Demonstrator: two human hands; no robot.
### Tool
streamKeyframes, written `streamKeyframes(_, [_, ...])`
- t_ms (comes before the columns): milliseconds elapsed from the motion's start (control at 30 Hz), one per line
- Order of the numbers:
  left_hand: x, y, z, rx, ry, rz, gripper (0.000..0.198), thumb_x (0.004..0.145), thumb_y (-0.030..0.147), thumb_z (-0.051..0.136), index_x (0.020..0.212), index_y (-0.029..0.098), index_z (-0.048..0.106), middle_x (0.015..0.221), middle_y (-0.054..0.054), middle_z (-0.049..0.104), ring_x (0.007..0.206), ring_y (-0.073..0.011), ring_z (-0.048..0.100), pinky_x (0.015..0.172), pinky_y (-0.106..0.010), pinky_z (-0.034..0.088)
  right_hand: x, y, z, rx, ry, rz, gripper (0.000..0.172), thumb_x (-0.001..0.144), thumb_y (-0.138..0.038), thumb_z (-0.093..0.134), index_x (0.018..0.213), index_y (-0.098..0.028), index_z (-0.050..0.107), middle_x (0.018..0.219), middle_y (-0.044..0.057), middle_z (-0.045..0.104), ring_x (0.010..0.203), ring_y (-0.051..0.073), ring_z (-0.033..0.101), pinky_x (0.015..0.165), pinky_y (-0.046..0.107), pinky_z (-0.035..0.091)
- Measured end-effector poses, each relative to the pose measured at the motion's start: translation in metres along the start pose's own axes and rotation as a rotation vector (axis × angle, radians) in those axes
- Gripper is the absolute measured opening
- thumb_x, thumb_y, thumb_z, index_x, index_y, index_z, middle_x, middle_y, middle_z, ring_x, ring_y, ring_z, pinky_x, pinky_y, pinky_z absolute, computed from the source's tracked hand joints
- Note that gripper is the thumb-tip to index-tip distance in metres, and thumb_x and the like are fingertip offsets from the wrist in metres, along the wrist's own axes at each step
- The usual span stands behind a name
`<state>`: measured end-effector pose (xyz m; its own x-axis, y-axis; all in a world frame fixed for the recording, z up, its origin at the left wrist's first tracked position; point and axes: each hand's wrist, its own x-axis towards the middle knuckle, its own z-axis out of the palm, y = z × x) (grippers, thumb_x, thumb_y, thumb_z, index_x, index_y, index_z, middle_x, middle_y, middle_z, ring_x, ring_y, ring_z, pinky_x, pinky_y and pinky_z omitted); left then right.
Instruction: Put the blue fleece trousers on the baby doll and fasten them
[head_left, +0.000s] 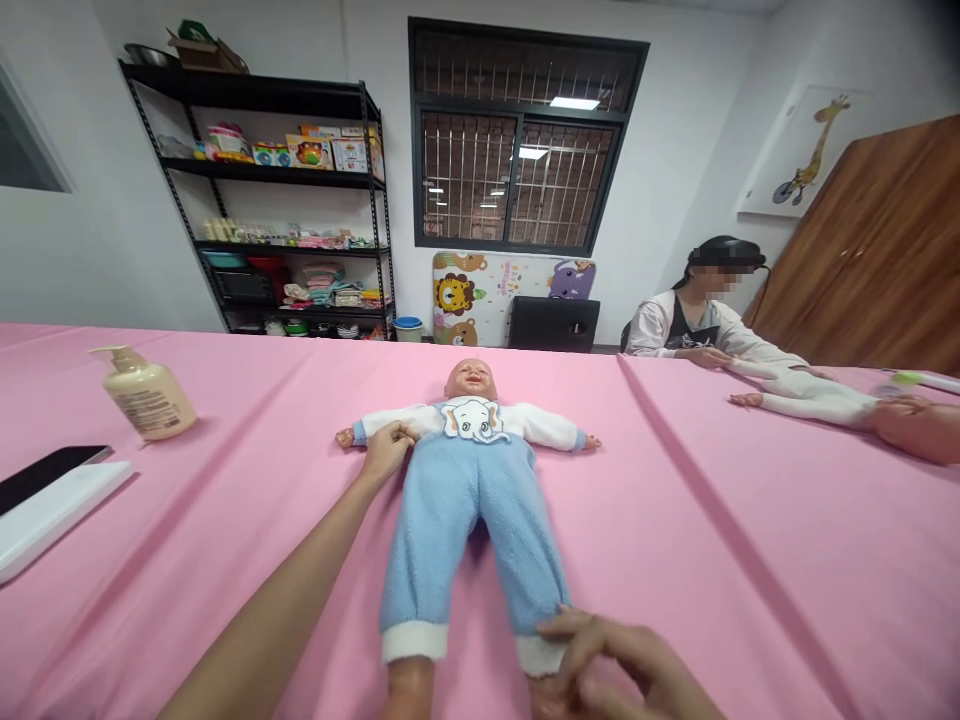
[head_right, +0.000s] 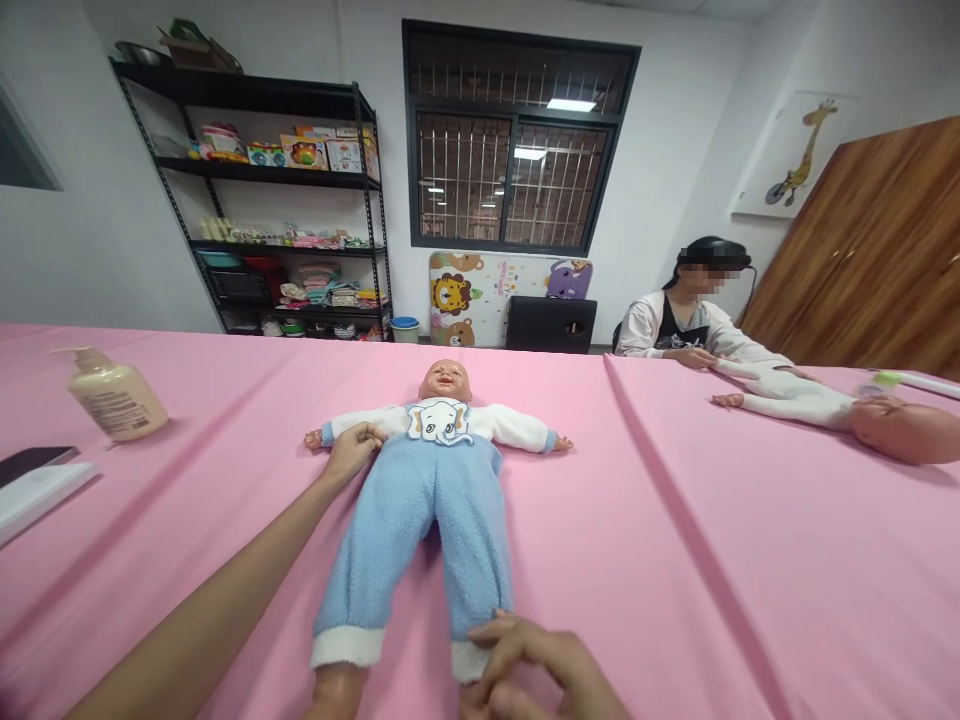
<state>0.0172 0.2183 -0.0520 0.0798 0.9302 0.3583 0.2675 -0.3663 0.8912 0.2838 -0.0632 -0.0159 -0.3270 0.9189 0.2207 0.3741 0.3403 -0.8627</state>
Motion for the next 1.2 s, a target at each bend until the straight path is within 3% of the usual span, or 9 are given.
streamKeyframes(67, [-0.001, 0.001, -0.001, -0.059, 0.037, -0.025, 0.015, 0.054, 0.02, 0.045, 0.066, 0.015, 0.053, 0.067, -0.002, 0.059, 0.067, -0.0167, 0.056, 0.066, -0.028, 0.044, 0.004, 0.004, -0.016, 0.136, 0.178, 0.13, 0.032, 0.087, -0.045, 0.045, 0.075, -0.017, 0.056, 0.077, 0.006, 0.062, 0.077, 0.018, 0.06, 0.071, 0.029, 0.05])
streamKeyframes(167, [-0.007, 0.006, -0.005, -0.124, 0.098, -0.065, 0.017, 0.054, 0.024, 0.046, 0.068, 0.015, 0.05, 0.066, -0.002, 0.059, 0.067, -0.0169, 0.057, 0.065, -0.029, 0.045, 0.031, 0.019, -0.035, 0.238, 0.39, 0.243, 0.032, 0.08, -0.048, 0.053, 0.076, -0.016, 0.053, 0.068, 0.004, 0.058, 0.068, 0.016, 0.057, 0.07, 0.03, 0.048])
streamKeyframes(433, [-0.024, 0.026, -0.018, -0.005, 0.013, -0.047, 0.018, 0.053, 0.021, 0.041, 0.065, 0.015, 0.053, 0.064, -0.002, 0.057, 0.061, -0.0155, 0.054, 0.061, -0.027, 0.041, 0.152, 0.06, -0.033, 0.331, 0.417, 0.205, 0.029, 0.069, -0.038, 0.056, 0.083, -0.013, 0.05, 0.057, 0.0, 0.053, 0.053, 0.013, 0.05, 0.051, 0.024, 0.039])
streamKeyframes(567, [-0.022, 0.025, -0.019, 0.041, -0.067, -0.015, 0.021, 0.053, 0.019, 0.039, 0.067, 0.015, 0.055, 0.067, -0.002, 0.059, 0.064, -0.0166, 0.055, 0.062, -0.028, 0.042, 0.184, 0.098, -0.017, 0.271, 0.557, 0.126, 0.029, 0.071, -0.041, 0.053, 0.076, -0.013, 0.052, 0.057, 0.0, 0.051, 0.052, 0.012, 0.044, 0.049, 0.023, 0.033])
streamKeyframes(700, [-0.021, 0.021, -0.013, 0.077, -0.101, 0.007, 0.021, 0.054, 0.019, 0.039, 0.067, 0.016, 0.055, 0.064, -0.001, 0.057, 0.065, -0.0173, 0.054, 0.064, -0.028, 0.042, 0.183, 0.117, -0.01, 0.298, 0.624, 0.123, 0.037, 0.071, -0.05, 0.054, 0.076, -0.014, 0.051, 0.066, 0.003, 0.056, 0.06, 0.016, 0.048, 0.055, 0.025, 0.037])
streamKeyframes(900, [-0.02, 0.019, -0.009, 0.163, -0.131, 0.059, 0.02, 0.055, 0.019, 0.038, 0.065, 0.016, 0.054, 0.065, -0.002, 0.057, 0.065, -0.0182, 0.053, 0.064, -0.03, 0.041, 0.173, 0.112, -0.012, 0.391, 0.541, 0.15, 0.03, 0.072, -0.044, 0.053, 0.073, -0.015, 0.047, 0.055, -0.003, 0.045, 0.048, 0.01, 0.038, 0.046, 0.021, 0.028])
streamKeyframes(1000, [-0.018, 0.022, -0.013, 0.151, -0.092, 0.055, 0.022, 0.055, 0.019, 0.038, 0.068, 0.016, 0.055, 0.068, -0.003, 0.059, 0.068, -0.0196, 0.056, 0.068, -0.033, 0.044, 0.176, 0.109, -0.013, 0.405, 0.562, 0.157, 0.027, 0.07, -0.041, 0.053, 0.074, -0.015, 0.046, 0.053, -0.003, 0.044, 0.047, 0.01, 0.039, 0.044, 0.022, 0.03])
streamKeyframes(1100, [-0.018, 0.042, -0.014, 0.187, 0.037, 0.096, 0.021, 0.059, 0.02, 0.041, 0.072, 0.016, 0.056, 0.071, -0.004, 0.06, 0.072, -0.0205, 0.058, 0.072, -0.034, 0.046, 0.166, 0.079, -0.02, 0.357, 0.698, 0.093, 0.03, 0.072, -0.041, 0.054, 0.085, -0.014, 0.048, 0.062, 0.001, 0.051, 0.054, 0.014, 0.049, 0.049, 0.025, 0.04])
streamKeyframes(1200, [-0.035, 0.094, -0.011, 0.16, 0.189, 0.237, 0.022, 0.07, 0.026, 0.046, 0.087, 0.017, 0.058, 0.084, -0.005, 0.062, 0.08, -0.0214, 0.059, 0.074, -0.034, 0.047, 0.126, 0.015, -0.031, 0.337, 0.811, -0.135, 0.039, 0.075, -0.045, 0.055, 0.1, -0.016, 0.045, 0.08, 0.007, 0.058, 0.067, 0.018, 0.058, 0.056, 0.029, 0.048])
